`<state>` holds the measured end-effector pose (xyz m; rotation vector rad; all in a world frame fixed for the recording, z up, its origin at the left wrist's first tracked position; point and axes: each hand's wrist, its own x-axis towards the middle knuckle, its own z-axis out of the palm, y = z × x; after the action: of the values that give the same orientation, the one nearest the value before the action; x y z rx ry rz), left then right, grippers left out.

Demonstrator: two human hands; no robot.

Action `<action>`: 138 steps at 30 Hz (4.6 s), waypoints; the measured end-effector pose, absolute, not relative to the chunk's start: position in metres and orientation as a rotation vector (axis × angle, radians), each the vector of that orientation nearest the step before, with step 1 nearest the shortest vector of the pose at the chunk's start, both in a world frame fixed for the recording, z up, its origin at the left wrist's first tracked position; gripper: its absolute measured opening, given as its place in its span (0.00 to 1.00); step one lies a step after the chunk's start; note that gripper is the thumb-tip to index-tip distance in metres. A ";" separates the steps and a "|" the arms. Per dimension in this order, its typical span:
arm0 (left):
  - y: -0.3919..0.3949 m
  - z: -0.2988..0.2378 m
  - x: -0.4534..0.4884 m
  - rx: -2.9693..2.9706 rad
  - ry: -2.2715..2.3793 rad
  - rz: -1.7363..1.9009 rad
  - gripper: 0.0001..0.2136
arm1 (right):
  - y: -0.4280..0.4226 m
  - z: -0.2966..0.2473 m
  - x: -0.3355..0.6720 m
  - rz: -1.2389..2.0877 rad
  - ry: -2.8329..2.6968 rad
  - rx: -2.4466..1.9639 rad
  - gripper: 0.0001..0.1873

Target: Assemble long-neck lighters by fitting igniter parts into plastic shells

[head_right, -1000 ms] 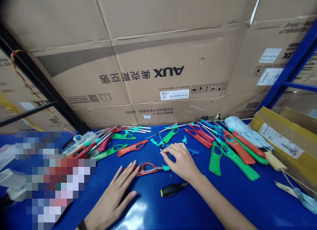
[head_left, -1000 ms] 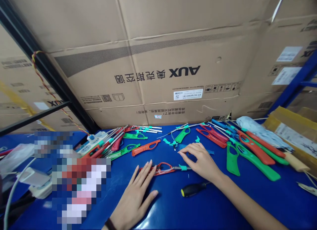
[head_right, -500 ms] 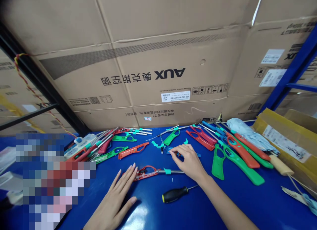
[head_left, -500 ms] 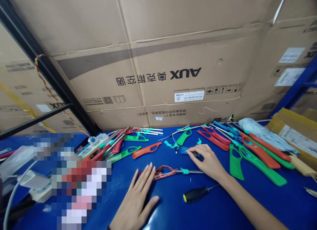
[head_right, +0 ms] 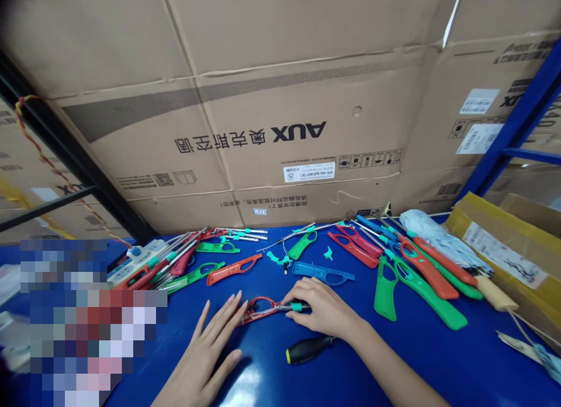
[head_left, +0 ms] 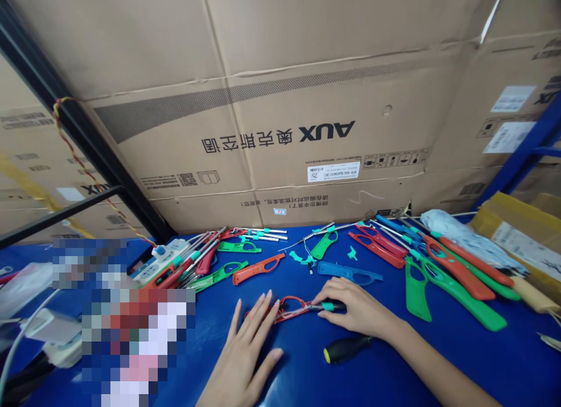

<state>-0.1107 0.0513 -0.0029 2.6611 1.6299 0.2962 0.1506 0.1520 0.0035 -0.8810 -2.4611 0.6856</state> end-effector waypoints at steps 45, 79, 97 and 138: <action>0.066 -0.004 -0.076 2.689 1.497 0.355 0.24 | 0.138 -0.002 0.145 0.234 -2.467 -0.877 0.10; 0.067 0.003 -0.077 2.568 1.463 0.386 0.22 | 0.147 -0.004 0.140 0.310 -2.622 -0.900 0.11; 0.069 0.002 -0.075 2.607 1.476 0.404 0.23 | 0.141 -0.009 0.154 0.344 -2.542 -0.902 0.16; 0.090 0.019 -0.123 2.408 1.485 0.543 0.14 | 0.140 -0.006 0.147 0.348 -2.573 -0.994 0.13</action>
<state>-0.1232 0.0898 0.0187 2.4083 1.4850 0.5427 0.1474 0.1399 -0.0057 -0.9941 -2.5735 0.3478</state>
